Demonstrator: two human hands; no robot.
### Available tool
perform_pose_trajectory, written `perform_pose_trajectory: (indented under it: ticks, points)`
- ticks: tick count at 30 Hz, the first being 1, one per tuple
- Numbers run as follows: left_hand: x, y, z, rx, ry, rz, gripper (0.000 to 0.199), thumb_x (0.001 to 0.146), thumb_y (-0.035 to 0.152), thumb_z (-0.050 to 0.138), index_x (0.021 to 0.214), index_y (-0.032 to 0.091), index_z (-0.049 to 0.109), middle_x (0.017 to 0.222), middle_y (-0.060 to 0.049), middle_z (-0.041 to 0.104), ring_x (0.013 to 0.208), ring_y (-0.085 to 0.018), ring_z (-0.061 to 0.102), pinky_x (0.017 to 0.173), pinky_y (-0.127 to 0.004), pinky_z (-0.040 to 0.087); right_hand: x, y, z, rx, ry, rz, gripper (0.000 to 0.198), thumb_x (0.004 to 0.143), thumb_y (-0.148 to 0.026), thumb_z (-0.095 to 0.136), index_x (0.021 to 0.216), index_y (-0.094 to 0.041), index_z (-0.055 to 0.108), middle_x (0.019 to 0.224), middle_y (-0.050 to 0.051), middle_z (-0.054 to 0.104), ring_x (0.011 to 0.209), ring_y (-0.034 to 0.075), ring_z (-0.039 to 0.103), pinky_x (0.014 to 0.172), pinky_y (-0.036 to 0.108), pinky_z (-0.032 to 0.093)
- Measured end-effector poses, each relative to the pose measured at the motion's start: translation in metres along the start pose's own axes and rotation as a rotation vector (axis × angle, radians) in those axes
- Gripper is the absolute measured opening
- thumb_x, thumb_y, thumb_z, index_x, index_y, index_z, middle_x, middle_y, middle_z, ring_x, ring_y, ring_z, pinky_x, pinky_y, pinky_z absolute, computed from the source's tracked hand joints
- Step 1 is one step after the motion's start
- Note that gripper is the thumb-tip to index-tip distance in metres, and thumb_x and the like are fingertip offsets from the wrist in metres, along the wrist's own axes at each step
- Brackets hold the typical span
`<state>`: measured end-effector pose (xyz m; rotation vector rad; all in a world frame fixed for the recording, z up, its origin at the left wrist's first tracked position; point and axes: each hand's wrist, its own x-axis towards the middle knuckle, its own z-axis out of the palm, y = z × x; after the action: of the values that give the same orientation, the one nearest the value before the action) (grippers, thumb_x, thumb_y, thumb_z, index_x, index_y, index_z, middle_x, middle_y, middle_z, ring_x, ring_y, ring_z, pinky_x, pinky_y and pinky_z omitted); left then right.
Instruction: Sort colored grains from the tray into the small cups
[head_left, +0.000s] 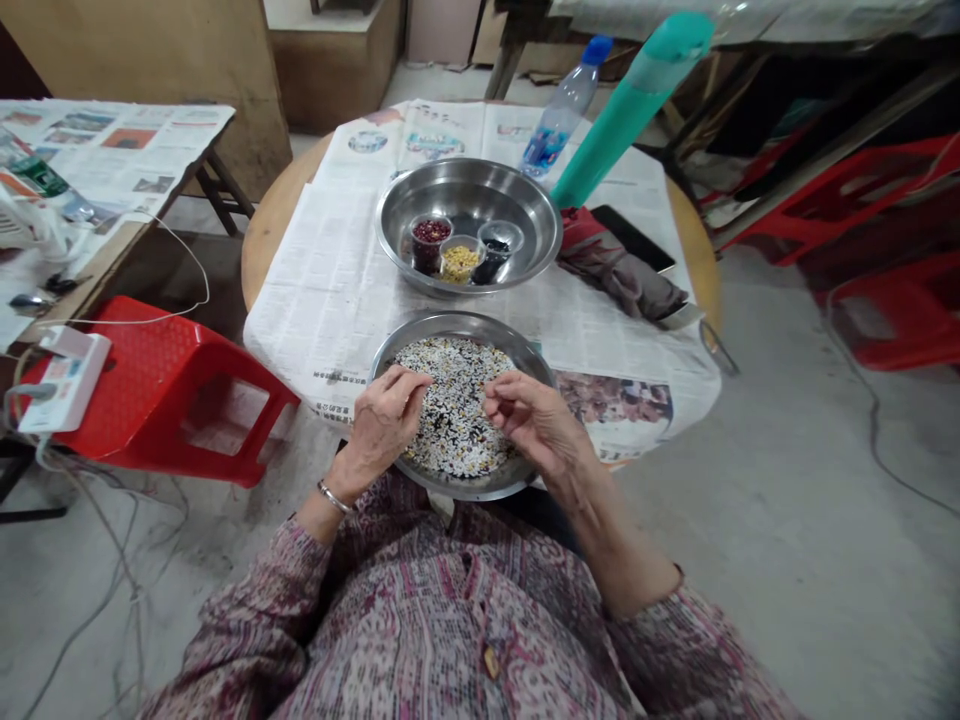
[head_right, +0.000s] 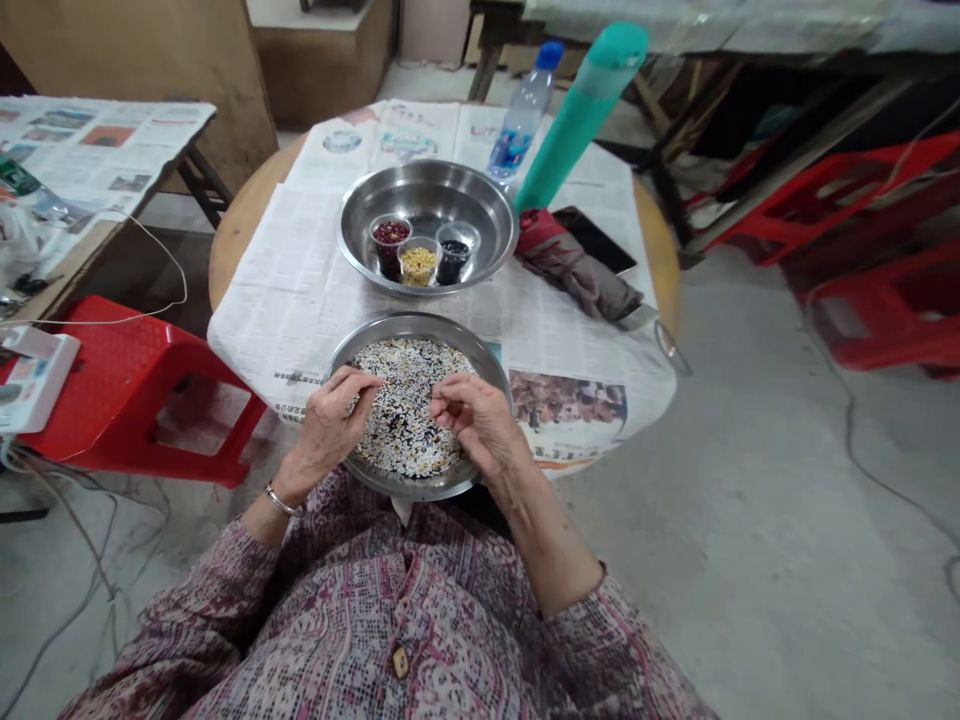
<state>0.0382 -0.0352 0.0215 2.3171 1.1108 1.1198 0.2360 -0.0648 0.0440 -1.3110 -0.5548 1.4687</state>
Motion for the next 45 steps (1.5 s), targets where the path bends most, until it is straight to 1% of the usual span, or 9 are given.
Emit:
perform_pose_trajectory:
  ticks: [3,6,13,21,28,30,34,36,45]
  points:
    - [0.0,0.0,0.0,-0.009,0.023,0.0,0.013,0.097,0.012,0.05,0.101,0.017,0.062,0.094,-0.005,0.067,0.091,-0.016,0.064,0.086,-0.032,0.054,0.001,0.005,-0.005,-0.096,0.018,-0.067,0.022,0.055,-0.027,0.077,0.067,-0.02,0.06,0.057,-0.003,0.062,0.05,0.009,0.056,0.048,0.021,0.044]
    - [0.0,0.0,0.0,0.03,-0.017,0.004,0.012,0.098,0.014,0.051,0.1,0.017,0.063,0.093,-0.005,0.067,0.089,-0.016,0.063,0.084,-0.032,0.054,-0.002,0.015,-0.006,-0.415,-0.015,-0.221,0.018,0.065,-0.033,0.074,0.073,-0.019,0.064,0.055,-0.003,0.061,0.049,0.011,0.054,0.049,0.024,0.043]
    - [0.0,0.002,-0.001,0.112,-0.089,-0.031,0.016,0.1,0.016,0.047,0.102,0.017,0.062,0.096,-0.005,0.066,0.091,-0.015,0.063,0.086,-0.031,0.053,-0.001,0.026,0.006,-1.116,-0.086,-0.72,0.018,0.085,-0.021,0.054,0.088,-0.019,0.071,0.085,0.006,0.073,0.074,0.018,0.065,0.072,0.031,0.049]
    - [0.004,0.005,-0.002,0.384,-0.401,-0.051,0.013,0.097,0.019,0.052,0.101,0.018,0.065,0.098,-0.006,0.067,0.096,-0.021,0.061,0.089,-0.036,0.05,-0.006,0.017,0.021,-1.782,-0.156,-0.651,0.022,0.092,-0.015,0.048,0.099,-0.017,0.069,0.095,0.008,0.071,0.078,0.02,0.065,0.065,0.03,0.039]
    - [0.004,0.006,-0.003,0.385,-0.417,-0.075,0.021,0.097,0.012,0.047,0.102,0.019,0.065,0.098,-0.004,0.066,0.097,-0.02,0.059,0.089,-0.034,0.049,-0.009,0.019,0.003,-1.71,-0.005,-0.698,0.021,0.092,-0.017,0.051,0.101,-0.018,0.07,0.096,0.008,0.072,0.079,0.019,0.064,0.068,0.03,0.037]
    - [0.003,0.004,-0.001,0.393,-0.399,-0.077,0.021,0.096,0.011,0.047,0.102,0.02,0.064,0.098,-0.004,0.065,0.097,-0.02,0.058,0.088,-0.034,0.049,-0.013,0.018,0.003,-1.624,-0.122,-0.706,0.021,0.091,-0.015,0.052,0.101,-0.02,0.07,0.096,0.005,0.073,0.081,0.018,0.064,0.068,0.028,0.038]
    - [0.0,0.001,0.002,0.401,-0.356,-0.061,0.018,0.096,0.011,0.048,0.101,0.02,0.063,0.097,-0.005,0.064,0.094,-0.02,0.058,0.086,-0.035,0.049,-0.021,0.019,0.013,-1.603,-0.518,-0.686,0.022,0.087,-0.014,0.055,0.099,-0.023,0.07,0.093,0.003,0.071,0.078,0.015,0.063,0.064,0.026,0.037]
    - [-0.001,-0.001,0.003,0.4,-0.335,-0.051,0.018,0.096,0.011,0.048,0.101,0.02,0.063,0.096,-0.005,0.065,0.093,-0.021,0.058,0.085,-0.035,0.049,-0.021,0.021,0.016,-1.644,-0.558,-0.674,0.022,0.087,-0.014,0.055,0.1,-0.023,0.071,0.092,0.004,0.07,0.075,0.016,0.062,0.062,0.026,0.035]
    - [0.0,0.0,0.003,0.35,-0.304,-0.025,0.014,0.097,0.016,0.05,0.098,0.021,0.064,0.093,-0.004,0.066,0.09,-0.02,0.059,0.084,-0.034,0.049,-0.003,0.023,-0.012,-1.563,-0.094,-0.719,0.025,0.089,-0.017,0.051,0.101,-0.022,0.071,0.097,0.007,0.073,0.083,0.021,0.066,0.071,0.031,0.044]
